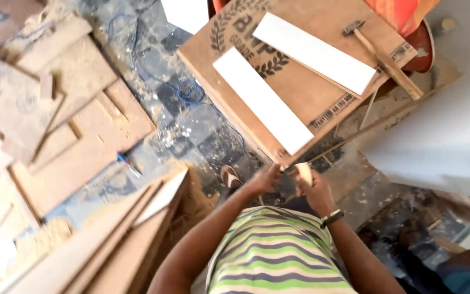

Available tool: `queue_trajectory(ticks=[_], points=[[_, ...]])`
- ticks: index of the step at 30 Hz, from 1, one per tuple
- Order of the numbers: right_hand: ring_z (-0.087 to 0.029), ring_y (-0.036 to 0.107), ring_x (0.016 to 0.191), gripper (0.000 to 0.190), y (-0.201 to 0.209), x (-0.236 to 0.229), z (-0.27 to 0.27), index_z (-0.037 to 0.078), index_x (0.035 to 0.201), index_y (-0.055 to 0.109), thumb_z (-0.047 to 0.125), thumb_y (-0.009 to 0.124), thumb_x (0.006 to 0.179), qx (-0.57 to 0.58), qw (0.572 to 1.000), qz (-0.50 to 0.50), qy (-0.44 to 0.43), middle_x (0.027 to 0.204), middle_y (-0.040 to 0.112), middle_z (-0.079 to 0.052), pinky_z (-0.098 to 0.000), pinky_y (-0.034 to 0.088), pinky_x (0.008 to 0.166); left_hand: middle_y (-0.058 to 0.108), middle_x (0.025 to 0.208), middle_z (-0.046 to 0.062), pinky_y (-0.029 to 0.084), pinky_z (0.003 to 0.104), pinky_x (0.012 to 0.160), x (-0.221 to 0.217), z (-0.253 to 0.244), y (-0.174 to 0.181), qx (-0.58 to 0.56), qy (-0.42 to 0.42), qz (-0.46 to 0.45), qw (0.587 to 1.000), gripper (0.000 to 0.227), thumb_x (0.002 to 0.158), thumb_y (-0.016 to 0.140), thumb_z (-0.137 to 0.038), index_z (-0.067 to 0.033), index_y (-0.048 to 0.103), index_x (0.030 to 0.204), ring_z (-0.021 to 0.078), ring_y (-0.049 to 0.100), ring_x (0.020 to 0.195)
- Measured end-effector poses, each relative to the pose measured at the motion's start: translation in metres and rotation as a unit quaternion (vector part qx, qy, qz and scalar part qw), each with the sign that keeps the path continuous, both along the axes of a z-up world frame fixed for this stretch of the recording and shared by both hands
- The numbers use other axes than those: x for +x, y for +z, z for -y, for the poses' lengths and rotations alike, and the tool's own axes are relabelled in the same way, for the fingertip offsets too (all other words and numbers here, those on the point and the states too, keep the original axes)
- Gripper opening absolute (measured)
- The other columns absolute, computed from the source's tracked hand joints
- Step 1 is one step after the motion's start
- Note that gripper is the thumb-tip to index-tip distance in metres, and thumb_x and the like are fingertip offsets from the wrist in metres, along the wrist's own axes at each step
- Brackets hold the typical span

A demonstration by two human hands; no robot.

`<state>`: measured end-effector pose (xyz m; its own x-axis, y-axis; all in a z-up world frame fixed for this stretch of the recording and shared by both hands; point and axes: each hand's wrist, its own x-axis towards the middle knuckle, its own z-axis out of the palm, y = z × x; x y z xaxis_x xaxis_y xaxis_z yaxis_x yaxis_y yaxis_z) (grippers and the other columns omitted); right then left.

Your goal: Applying adhesive tape or glue to small white furniture panels.

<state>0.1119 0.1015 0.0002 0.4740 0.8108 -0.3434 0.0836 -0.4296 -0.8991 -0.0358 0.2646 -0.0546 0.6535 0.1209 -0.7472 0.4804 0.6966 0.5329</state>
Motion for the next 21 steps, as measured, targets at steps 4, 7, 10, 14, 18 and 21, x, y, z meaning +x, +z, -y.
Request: queue_trajectory(ticks=[4, 7, 10, 14, 18, 21], points=[[-0.019, 0.068, 0.073, 0.039, -0.042, 0.007, -0.034, 0.0, 0.113, 0.065, 0.036, 0.07, 0.098, -0.113, 0.972, -0.023, -0.205, 0.083, 0.072, -0.011, -0.0346, 0.054, 0.067, 0.069, 0.127, 0.021, 0.054, 0.045, 0.099, -0.03, -0.127, 0.026, 0.407, -0.16, -0.077, 0.896, 0.063, 0.096, 0.059, -0.055, -0.0019, 0.062, 0.13, 0.0315, 0.068, 0.115], [-0.021, 0.07, 0.08, 0.049, -0.08, 0.012, -0.046, 0.001, 0.114, 0.06, 0.039, 0.077, 0.089, -0.138, 0.95, 0.03, -0.28, 0.09, 0.074, -0.011, -0.0375, 0.055, 0.072, 0.054, 0.14, 0.025, 0.051, 0.048, 0.101, -0.023, -0.219, 0.024, 0.513, -0.164, -0.11, 0.835, 0.066, 0.091, 0.073, -0.044, -0.0013, 0.053, 0.138, 0.0351, 0.059, 0.123], [-0.028, 0.071, 0.089, 0.061, -0.095, 0.0, -0.057, 0.0, 0.12, 0.056, 0.041, 0.081, 0.082, -0.186, 0.932, 0.055, -0.305, 0.102, 0.073, -0.015, -0.0436, 0.055, 0.078, 0.038, 0.156, 0.027, 0.049, 0.05, 0.107, -0.008, -0.288, -0.001, 0.574, -0.176, -0.116, 0.791, 0.079, 0.089, 0.079, -0.038, -0.0038, 0.042, 0.15, 0.0382, 0.048, 0.135], [-0.042, 0.066, 0.102, 0.086, -0.116, 0.003, -0.079, -0.005, 0.14, 0.041, 0.039, 0.085, 0.081, -0.256, 0.903, 0.095, -0.332, 0.119, 0.065, -0.028, -0.0517, 0.054, 0.083, 0.033, 0.156, 0.03, 0.044, 0.056, 0.111, 0.031, -0.355, -0.013, 0.702, -0.154, -0.025, 0.694, 0.099, 0.074, 0.092, -0.026, -0.0057, 0.034, 0.153, 0.0483, 0.036, 0.142], [-0.044, 0.064, 0.107, 0.099, -0.118, 0.002, -0.096, -0.005, 0.15, 0.032, 0.037, 0.086, 0.078, -0.275, 0.883, 0.079, -0.371, 0.125, 0.061, -0.031, -0.0505, 0.053, 0.086, 0.028, 0.154, 0.029, 0.037, 0.058, 0.108, 0.051, -0.384, -0.018, 0.672, -0.239, -0.052, 0.699, 0.115, 0.061, 0.098, -0.022, -0.0104, 0.031, 0.154, 0.0481, 0.032, 0.139], [-0.04, 0.069, 0.108, 0.08, -0.115, -0.004, -0.1, -0.003, 0.141, 0.047, 0.035, 0.083, 0.081, -0.277, 0.868, 0.042, -0.41, 0.125, 0.068, -0.026, -0.049, 0.055, 0.09, 0.043, 0.147, 0.021, 0.048, 0.051, 0.104, 0.056, -0.403, -0.033, 0.661, -0.261, 0.035, 0.703, 0.103, 0.065, 0.094, -0.015, -0.0105, 0.04, 0.152, 0.0441, 0.045, 0.131]])
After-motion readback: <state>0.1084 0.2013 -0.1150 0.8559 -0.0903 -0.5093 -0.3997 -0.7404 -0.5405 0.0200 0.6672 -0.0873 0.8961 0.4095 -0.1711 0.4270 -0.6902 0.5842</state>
